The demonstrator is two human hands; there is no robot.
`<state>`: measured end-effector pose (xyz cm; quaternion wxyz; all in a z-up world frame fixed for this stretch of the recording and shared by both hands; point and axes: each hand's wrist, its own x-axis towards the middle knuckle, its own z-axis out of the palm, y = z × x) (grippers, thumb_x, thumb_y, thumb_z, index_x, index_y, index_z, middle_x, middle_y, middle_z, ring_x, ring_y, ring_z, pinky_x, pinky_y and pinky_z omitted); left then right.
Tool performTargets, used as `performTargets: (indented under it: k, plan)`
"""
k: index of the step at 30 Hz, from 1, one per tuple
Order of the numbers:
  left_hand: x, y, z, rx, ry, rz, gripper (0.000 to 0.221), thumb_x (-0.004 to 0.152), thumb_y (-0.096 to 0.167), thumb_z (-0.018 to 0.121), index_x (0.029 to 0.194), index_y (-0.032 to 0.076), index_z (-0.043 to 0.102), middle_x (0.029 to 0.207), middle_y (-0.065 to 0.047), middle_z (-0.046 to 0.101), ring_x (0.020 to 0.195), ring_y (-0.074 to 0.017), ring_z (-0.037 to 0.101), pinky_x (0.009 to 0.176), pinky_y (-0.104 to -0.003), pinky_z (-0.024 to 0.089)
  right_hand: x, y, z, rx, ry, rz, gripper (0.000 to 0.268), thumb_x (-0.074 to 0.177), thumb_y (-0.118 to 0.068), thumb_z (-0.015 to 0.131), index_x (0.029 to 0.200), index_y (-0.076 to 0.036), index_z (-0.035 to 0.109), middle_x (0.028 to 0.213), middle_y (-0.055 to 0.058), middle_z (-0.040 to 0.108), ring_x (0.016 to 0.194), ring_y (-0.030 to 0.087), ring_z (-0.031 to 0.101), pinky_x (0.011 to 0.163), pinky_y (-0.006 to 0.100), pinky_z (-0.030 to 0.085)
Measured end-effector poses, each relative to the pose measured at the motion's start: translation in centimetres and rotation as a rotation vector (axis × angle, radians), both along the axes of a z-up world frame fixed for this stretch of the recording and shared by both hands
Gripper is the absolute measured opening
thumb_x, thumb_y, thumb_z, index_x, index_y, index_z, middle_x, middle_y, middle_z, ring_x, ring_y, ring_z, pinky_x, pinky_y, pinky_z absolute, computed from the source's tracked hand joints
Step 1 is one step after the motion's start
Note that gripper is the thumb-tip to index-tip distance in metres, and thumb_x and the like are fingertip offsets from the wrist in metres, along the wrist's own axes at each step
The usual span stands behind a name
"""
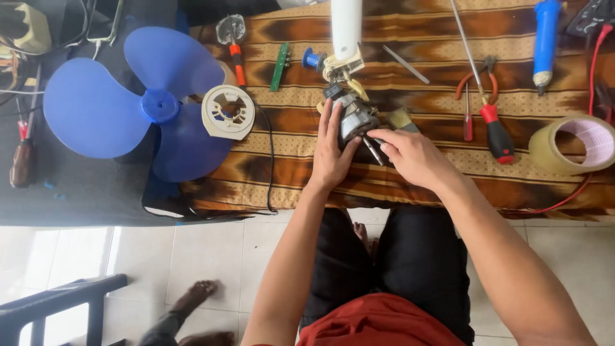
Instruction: Reassembling and adjusting the motor components of an electric fan using hand tools on a workbench.
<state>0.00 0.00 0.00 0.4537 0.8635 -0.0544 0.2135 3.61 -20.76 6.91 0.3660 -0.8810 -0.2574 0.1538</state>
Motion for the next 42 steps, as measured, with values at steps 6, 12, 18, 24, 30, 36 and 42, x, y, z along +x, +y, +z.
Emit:
performTargets:
  k: [6, 12, 18, 24, 30, 36, 42]
  plan:
    - [0.2, 0.0, -0.9, 0.023, -0.016, 0.004, 0.081, 0.096, 0.024, 0.075, 0.163, 0.023, 0.029, 0.171, -0.011, 0.017, 0.156, -0.0385, 0.027, 0.124, -0.050, 0.035, -0.7, -0.1, 0.0, -0.098, -0.070, 0.028, 0.040, 0.106, -0.014, 0.047, 0.142, -0.024, 0.061, 0.107, 0.019, 0.069, 0.095, 0.041, 0.071, 0.076, 0.049, 0.059]
    - [0.2, 0.2, -0.9, 0.023, -0.017, 0.006, 0.081, 0.096, 0.022, 0.074, 0.163, 0.021, 0.029, 0.170, -0.012, 0.017, 0.155, -0.0380, 0.026, 0.124, -0.050, 0.035, -0.2, 0.4, -0.2, -0.094, -0.096, 0.045, 0.039, 0.105, -0.016, 0.048, 0.142, -0.023, 0.059, 0.110, 0.021, 0.069, 0.098, 0.044, 0.069, 0.078, 0.052, 0.058]
    - [0.2, -0.1, -1.1, 0.091, -0.050, 0.011, 0.083, 0.094, 0.022, 0.077, 0.162, 0.020, 0.030, 0.169, -0.013, 0.019, 0.156, -0.0371, 0.027, 0.125, -0.048, 0.035, -0.9, 0.1, 0.9, -0.166, -0.133, 0.072, 0.039, 0.105, -0.012, 0.046, 0.141, -0.020, 0.061, 0.111, 0.023, 0.069, 0.099, 0.046, 0.070, 0.079, 0.054, 0.058]
    - [0.5, 0.0, -1.6, 0.075, -0.070, 0.012, 0.082, 0.096, 0.023, 0.076, 0.163, 0.021, 0.030, 0.170, -0.012, 0.019, 0.157, -0.0365, 0.026, 0.126, -0.047, 0.034, -2.1, 0.6, 1.0, -0.168, -0.221, 0.049, 0.041, 0.106, -0.012, 0.045, 0.145, -0.022, 0.057, 0.110, 0.022, 0.067, 0.094, 0.049, 0.069, 0.072, 0.053, 0.059]
    - [0.6, 0.0, -1.9, 0.088, -0.093, 0.001, 0.082, 0.096, 0.024, 0.076, 0.163, 0.019, 0.030, 0.169, -0.014, 0.019, 0.156, -0.0377, 0.025, 0.126, -0.048, 0.033, -1.2, 0.3, 1.0, -0.173, -0.215, 0.049, 0.039, 0.106, -0.012, 0.046, 0.142, -0.020, 0.060, 0.109, 0.023, 0.067, 0.089, 0.049, 0.070, 0.068, 0.053, 0.060]
    - [0.7, -0.1, -2.0, 0.113, -0.101, 0.002, 0.085, 0.092, 0.021, 0.080, 0.162, 0.019, 0.033, 0.169, -0.014, 0.021, 0.157, -0.0369, 0.025, 0.127, -0.047, 0.034, -1.5, -0.1, 1.3, -0.176, -0.162, 0.084, 0.040, 0.105, -0.010, 0.047, 0.142, -0.018, 0.061, 0.108, 0.025, 0.067, 0.094, 0.052, 0.068, 0.074, 0.057, 0.059]
    - [0.5, 0.0, -1.9, 0.064, -0.091, 0.007, 0.082, 0.096, 0.021, 0.077, 0.163, 0.020, 0.030, 0.169, -0.013, 0.020, 0.157, -0.0365, 0.025, 0.126, -0.048, 0.033, -1.7, 0.5, 0.8, -0.154, -0.177, 0.047, 0.041, 0.107, -0.011, 0.046, 0.145, -0.019, 0.058, 0.110, 0.023, 0.066, 0.096, 0.049, 0.069, 0.075, 0.055, 0.059]
